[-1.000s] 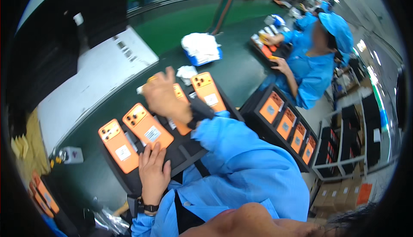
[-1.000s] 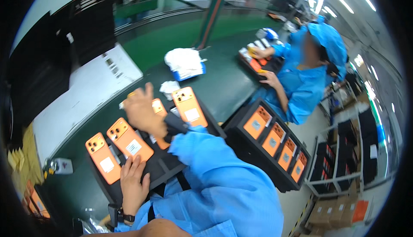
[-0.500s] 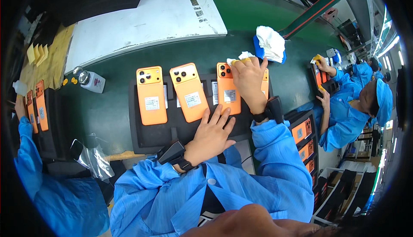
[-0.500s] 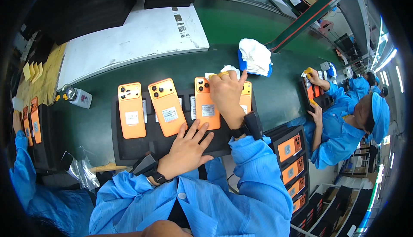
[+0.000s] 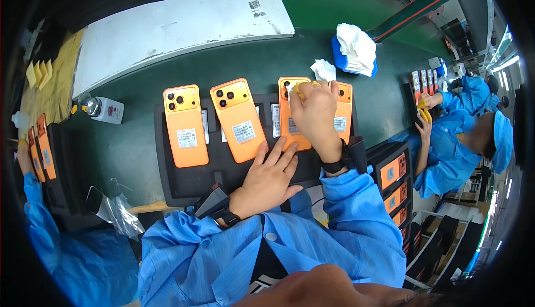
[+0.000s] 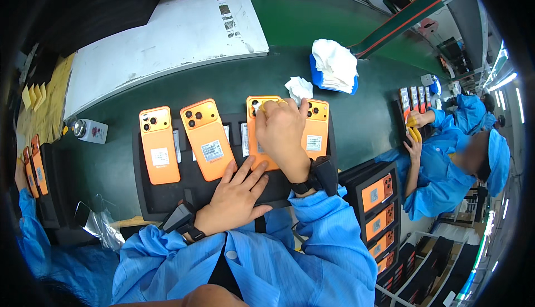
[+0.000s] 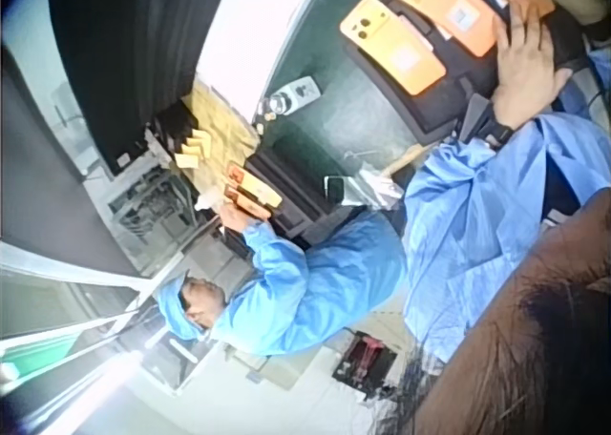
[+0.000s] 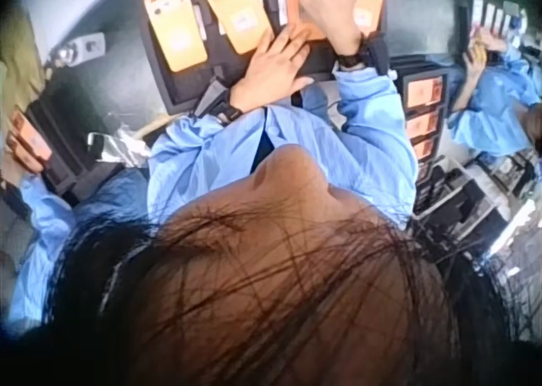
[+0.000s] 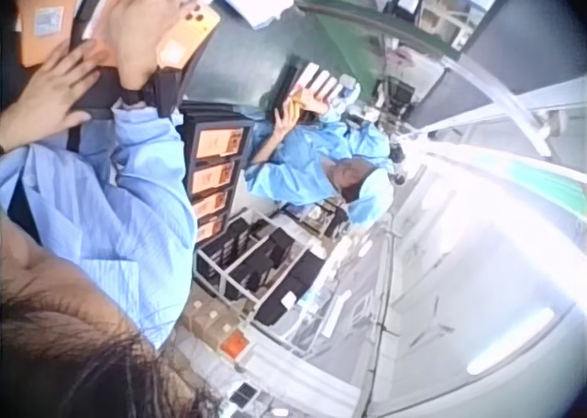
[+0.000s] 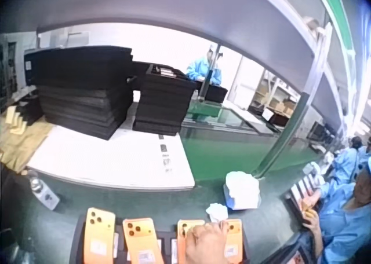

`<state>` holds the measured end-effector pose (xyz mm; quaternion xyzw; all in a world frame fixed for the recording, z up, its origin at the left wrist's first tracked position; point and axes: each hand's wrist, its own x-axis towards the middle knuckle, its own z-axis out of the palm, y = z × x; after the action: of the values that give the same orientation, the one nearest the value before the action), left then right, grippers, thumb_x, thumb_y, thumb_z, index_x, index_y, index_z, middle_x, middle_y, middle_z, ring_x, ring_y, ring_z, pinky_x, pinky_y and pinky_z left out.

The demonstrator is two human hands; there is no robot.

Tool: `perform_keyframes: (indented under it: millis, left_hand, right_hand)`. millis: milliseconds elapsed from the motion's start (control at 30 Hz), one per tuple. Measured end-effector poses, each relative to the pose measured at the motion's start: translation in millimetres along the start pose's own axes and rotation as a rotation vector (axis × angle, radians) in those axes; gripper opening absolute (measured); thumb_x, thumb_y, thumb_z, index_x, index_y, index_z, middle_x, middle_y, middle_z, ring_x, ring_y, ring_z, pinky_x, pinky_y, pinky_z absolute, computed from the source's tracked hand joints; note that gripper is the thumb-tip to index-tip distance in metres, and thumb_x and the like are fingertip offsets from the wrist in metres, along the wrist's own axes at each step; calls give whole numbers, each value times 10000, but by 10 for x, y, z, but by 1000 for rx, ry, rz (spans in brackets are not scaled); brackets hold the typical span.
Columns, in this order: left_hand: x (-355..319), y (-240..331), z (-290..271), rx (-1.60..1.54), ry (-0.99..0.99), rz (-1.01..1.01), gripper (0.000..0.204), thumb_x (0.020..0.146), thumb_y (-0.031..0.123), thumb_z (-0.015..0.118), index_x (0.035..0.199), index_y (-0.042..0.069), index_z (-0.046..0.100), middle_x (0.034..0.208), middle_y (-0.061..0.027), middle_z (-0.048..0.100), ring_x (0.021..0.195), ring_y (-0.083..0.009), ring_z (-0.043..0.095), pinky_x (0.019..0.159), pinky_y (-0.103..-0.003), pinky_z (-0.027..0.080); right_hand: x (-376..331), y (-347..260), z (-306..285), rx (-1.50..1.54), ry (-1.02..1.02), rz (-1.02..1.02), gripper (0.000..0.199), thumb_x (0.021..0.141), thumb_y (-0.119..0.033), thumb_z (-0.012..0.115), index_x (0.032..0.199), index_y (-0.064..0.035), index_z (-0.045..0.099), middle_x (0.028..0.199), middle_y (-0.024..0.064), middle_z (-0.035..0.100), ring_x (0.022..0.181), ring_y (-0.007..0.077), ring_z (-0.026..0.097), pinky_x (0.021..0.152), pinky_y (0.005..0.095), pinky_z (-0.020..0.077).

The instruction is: Cleaning and inspecting the back casing of several orange smartphones on a production line.

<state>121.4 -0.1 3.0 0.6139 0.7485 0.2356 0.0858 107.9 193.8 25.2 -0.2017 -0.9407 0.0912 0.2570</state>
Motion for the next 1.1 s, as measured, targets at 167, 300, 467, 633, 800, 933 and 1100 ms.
perform_keyframes:
  millis: [167,300,467,633,800,933,1100]
  left_hand:
    - [-9,-9,8,-7,11,-5,625,864,496,692,1288,38,652,1508,-150,478,1472,-362,328,1148,-607,280]
    - [-28,-36,9,-27,13,-4,614,864,484,696,1285,40,654,1507,-137,483,1468,-354,337,1149,-600,284]
    - [23,0,-25,-56,-7,25,610,848,473,708,1275,41,656,1518,-117,474,1462,-349,347,1160,-588,280]
    - [-29,-76,-22,-60,-32,-30,621,823,444,733,1288,40,653,1543,-142,445,1465,-391,328,1169,-617,239]
    - [30,-129,48,-53,-35,31,616,795,431,753,1263,38,677,1540,-154,450,1472,-409,313,1157,-642,229]
    - [13,-109,64,-55,-24,45,610,794,433,753,1259,44,682,1538,-148,455,1467,-418,316,1148,-651,243]
    - [-5,-155,94,-60,-9,47,600,805,443,741,1252,47,687,1537,-146,458,1464,-424,317,1148,-655,246]
  right_hand:
    - [82,-10,138,92,52,-265,43,800,-124,715,784,-85,723,791,92,665,997,320,598,1020,671,339]
    - [19,203,-58,145,-68,-371,49,774,-83,718,811,-101,745,818,75,663,1032,314,590,1026,684,329]
    - [91,554,-314,5,-30,-276,40,778,-128,706,783,-115,743,753,57,629,977,312,588,950,615,361]
    - [201,459,156,36,84,-364,45,721,-136,709,714,-114,670,795,79,577,876,315,554,879,556,408]
    - [-153,209,250,167,80,-428,40,701,-174,748,715,-142,729,748,54,598,979,302,575,1050,727,316]
    - [140,166,303,139,201,-334,62,772,-188,750,769,-128,732,762,47,591,989,288,576,1046,719,317]
    - [38,253,219,35,223,-146,64,825,-176,731,829,-112,724,819,73,608,966,293,576,1050,668,317]
